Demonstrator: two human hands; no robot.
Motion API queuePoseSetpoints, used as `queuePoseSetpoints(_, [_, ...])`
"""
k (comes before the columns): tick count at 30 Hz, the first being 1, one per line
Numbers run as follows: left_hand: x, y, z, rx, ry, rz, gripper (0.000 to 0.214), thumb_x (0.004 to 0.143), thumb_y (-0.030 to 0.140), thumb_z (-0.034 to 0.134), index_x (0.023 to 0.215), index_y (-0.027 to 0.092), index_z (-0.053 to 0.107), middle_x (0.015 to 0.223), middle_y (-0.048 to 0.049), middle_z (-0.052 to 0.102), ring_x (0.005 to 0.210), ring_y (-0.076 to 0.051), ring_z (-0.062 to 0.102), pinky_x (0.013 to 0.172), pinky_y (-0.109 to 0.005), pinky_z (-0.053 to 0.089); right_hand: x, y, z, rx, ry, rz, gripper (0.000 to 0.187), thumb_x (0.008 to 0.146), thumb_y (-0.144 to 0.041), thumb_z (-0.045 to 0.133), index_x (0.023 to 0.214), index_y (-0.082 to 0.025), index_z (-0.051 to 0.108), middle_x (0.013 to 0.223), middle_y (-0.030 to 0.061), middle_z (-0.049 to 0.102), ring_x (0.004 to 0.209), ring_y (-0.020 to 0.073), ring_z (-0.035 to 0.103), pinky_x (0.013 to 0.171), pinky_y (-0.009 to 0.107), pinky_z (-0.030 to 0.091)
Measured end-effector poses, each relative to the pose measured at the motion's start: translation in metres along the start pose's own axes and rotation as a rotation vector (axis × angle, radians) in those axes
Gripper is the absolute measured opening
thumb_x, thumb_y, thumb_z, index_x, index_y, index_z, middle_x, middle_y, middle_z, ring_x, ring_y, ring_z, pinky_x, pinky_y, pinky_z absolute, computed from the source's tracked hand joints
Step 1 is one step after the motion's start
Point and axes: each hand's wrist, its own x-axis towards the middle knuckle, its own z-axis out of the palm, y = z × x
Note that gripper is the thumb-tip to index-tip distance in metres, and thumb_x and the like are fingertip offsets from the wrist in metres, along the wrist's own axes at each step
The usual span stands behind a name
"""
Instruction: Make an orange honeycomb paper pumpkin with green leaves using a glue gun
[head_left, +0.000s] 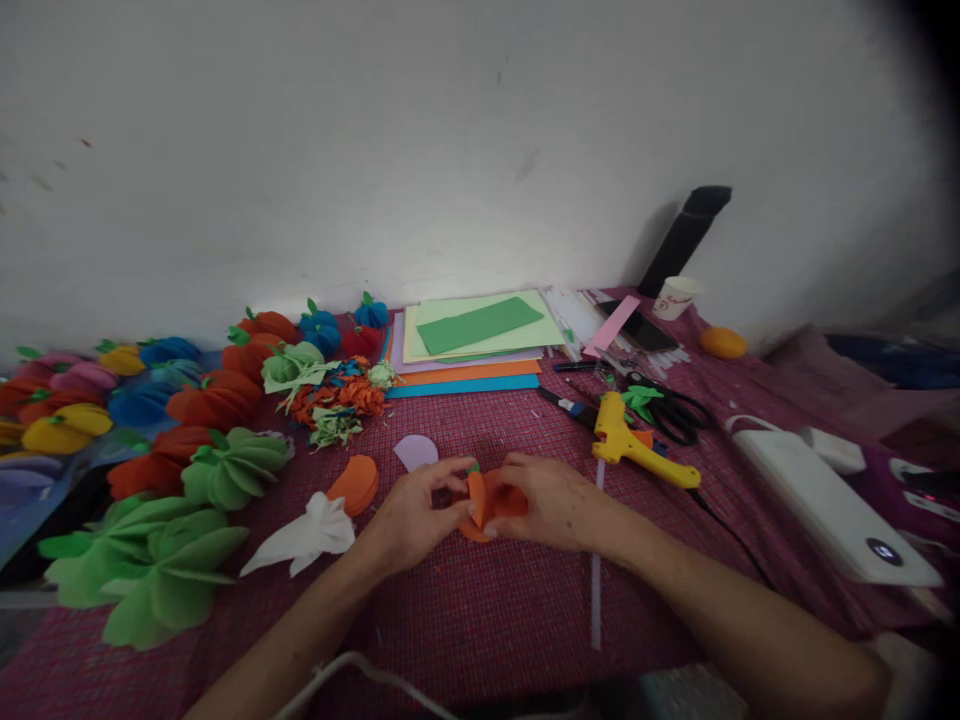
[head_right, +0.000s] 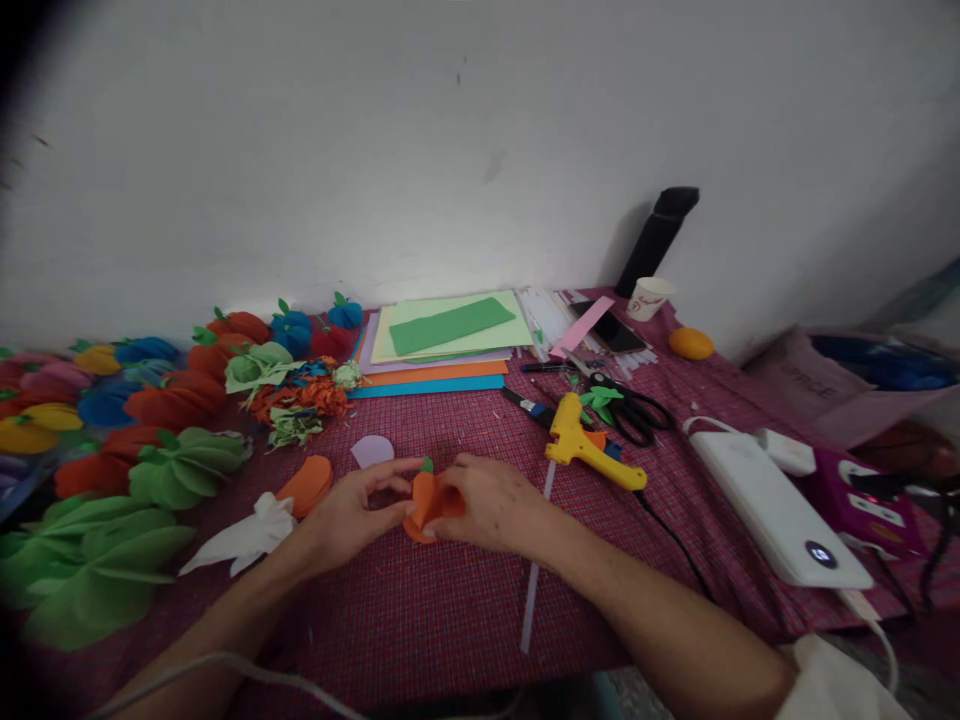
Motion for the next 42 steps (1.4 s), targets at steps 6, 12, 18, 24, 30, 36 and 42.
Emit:
queuePoseSetpoints(6, [0.002,0.0,-0.001,-0.065,-0.037,0.003,0.047,0.074,0.028,0.059,0.12,0.021,0.052,0.096,-0.0029,0.069,0.087,-0.018,0.061,0.081,-0.031,0.042,0.0,-0.001,0.0,0.0,-0.007,0.008,0.04,0.072,-0.051,0.063,0.098,-0.022,0.063,0.087,0.0034,0.058,0.078,0.0182,0.056,0.066,0.028,0.037])
queuePoseSetpoints(12, [0.003,-0.001,0.0,-0.069,-0.02,0.019,0.048,0.074,0.028,0.059,0.12,0.021,0.053,0.096,-0.0029,0.069,0.089,-0.018,0.06,0.083,-0.032,0.042,-0.001,-0.001,-0.001,-0.004,0.007,-0.004,0.034,0.074,-0.047,0.061,0.095,-0.02,0.063,0.087,0.0038,0.059,0.079,0.0178,0.056,0.068,0.028,0.038])
queuePoseSetpoints(18, [0.001,-0.003,0.004,-0.01,0.013,0.02,0.049,0.072,0.024,0.058,0.121,0.023,0.052,0.096,-0.0027,0.066,0.085,-0.017,0.058,0.079,-0.031,0.044,0.0,0.0,-0.001,0.021,0.002,-0.01,0.032,0.077,-0.045,0.058,0.096,-0.02,0.063,0.088,0.0038,0.059,0.08,0.0176,0.056,0.071,0.028,0.039])
queuePoseSetpoints(24, [-0.003,0.0,0.008,0.161,0.085,0.011,0.05,0.071,0.02,0.055,0.121,0.026,0.052,0.09,-0.0026,0.062,0.084,-0.018,0.056,0.081,-0.034,0.042,-0.001,-0.002,-0.001,-0.002,-0.007,0.001,0.054,0.07,-0.065,0.055,0.098,-0.02,0.064,0.085,0.0047,0.057,0.077,0.019,0.055,0.066,0.029,0.038])
queuePoseSetpoints(30, [-0.005,0.003,0.011,0.277,0.115,0.004,0.049,0.073,0.033,0.06,0.121,0.026,0.052,0.094,-0.0044,0.061,0.089,-0.021,0.054,0.084,-0.038,0.038,-0.002,-0.003,0.002,-0.015,0.015,-0.022,0.047,0.07,-0.058,0.061,0.101,-0.023,0.062,0.085,0.0029,0.056,0.077,0.0179,0.055,0.067,0.028,0.038])
queuePoseSetpoints(36, [-0.005,0.004,0.013,0.454,0.171,0.08,0.049,0.075,0.042,0.059,0.12,0.025,0.05,0.1,-0.0051,0.062,0.097,-0.025,0.051,0.081,-0.038,0.035,-0.001,-0.003,0.005,-0.119,0.043,0.012,0.021,0.077,-0.035,0.058,0.087,-0.017,0.061,0.084,0.0042,0.058,0.074,0.0164,0.055,0.065,0.027,0.037])
queuePoseSetpoints(42, [-0.007,0.012,0.011,0.603,0.163,0.129,0.028,0.075,0.031,0.061,0.102,0.023,0.057,0.099,-0.0039,0.059,0.094,-0.024,0.05,0.079,-0.037,0.033,0.003,0.001,0.003,-0.18,0.073,0.077,0.015,0.082,-0.025,0.05,0.073,-0.016,0.058,0.075,0.0031,0.058,0.069,0.0146,0.055,0.062,0.026,0.033])
